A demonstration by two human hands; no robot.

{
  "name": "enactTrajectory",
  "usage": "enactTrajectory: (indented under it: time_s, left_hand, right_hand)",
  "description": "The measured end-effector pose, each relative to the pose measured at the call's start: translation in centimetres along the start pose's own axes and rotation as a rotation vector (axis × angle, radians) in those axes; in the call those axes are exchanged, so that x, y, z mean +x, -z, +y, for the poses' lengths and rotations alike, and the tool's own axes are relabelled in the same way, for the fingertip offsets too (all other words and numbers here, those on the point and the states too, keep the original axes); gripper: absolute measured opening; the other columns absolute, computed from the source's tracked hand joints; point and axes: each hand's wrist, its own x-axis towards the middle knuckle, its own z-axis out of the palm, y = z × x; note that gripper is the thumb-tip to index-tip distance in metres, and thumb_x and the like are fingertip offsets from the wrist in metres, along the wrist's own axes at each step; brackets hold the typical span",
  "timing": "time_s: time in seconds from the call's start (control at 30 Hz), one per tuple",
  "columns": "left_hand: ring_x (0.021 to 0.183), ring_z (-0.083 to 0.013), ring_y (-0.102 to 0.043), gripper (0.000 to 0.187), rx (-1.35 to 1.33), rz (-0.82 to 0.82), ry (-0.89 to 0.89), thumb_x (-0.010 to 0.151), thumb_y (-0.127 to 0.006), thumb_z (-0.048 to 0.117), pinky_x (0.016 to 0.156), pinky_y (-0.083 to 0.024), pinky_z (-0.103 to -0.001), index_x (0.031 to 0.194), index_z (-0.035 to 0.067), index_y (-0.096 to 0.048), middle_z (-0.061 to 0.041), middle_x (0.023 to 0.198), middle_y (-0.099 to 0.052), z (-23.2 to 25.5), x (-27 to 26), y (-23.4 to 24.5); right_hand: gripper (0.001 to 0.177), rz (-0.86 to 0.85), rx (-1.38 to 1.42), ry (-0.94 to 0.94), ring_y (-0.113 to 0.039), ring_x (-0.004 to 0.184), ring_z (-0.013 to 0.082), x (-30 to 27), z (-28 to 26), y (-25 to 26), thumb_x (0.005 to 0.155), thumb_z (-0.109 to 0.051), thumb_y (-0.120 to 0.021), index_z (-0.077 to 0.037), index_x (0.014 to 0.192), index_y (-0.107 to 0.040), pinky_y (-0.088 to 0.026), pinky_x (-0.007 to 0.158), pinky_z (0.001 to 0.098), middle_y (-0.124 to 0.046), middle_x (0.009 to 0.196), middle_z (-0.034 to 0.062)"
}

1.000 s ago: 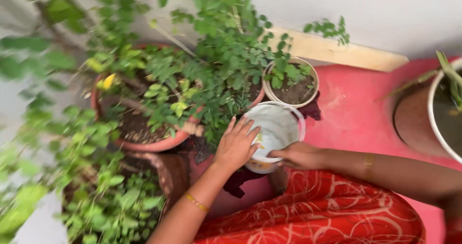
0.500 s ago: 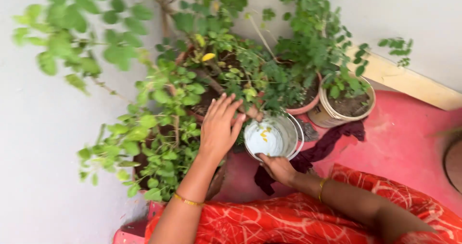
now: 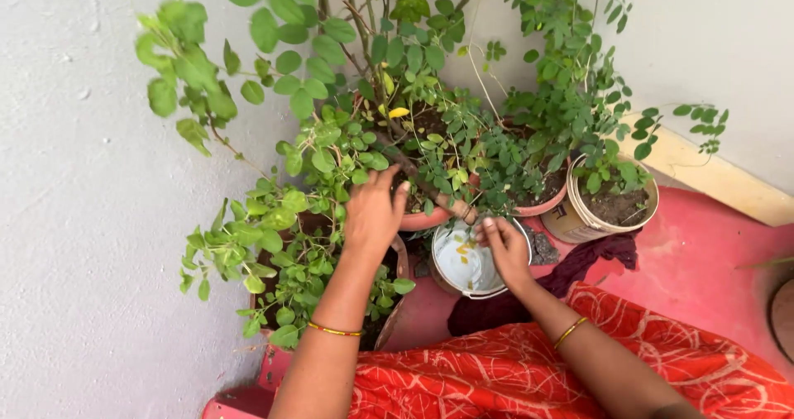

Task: Pruning, weeding, and picking leaves from various potted plants on a balcony.

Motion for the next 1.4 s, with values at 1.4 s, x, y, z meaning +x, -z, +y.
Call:
enactTrajectory:
  time_s: [1.4]
  left_hand:
    - [0.103,-0.0389,-0.067,0.036,0.078,0.243,-0.116,0.088,-0.074,0.033,0.094,-0.045,-0.057,0.116,0.011,-0.076,-0.016,0.121,-0.072,-6.6,1.5,-1.1]
  right_hand:
    - [0.019,-0.006,-0.695,0.476,-0.069,0.066,0.0220,13.5,-21.5,-10.3,0.092,-0.021,-0.075,-0.007,0.106,-0.076,-0.054,0.066,0.0374,-0.075,0.094,0.0095]
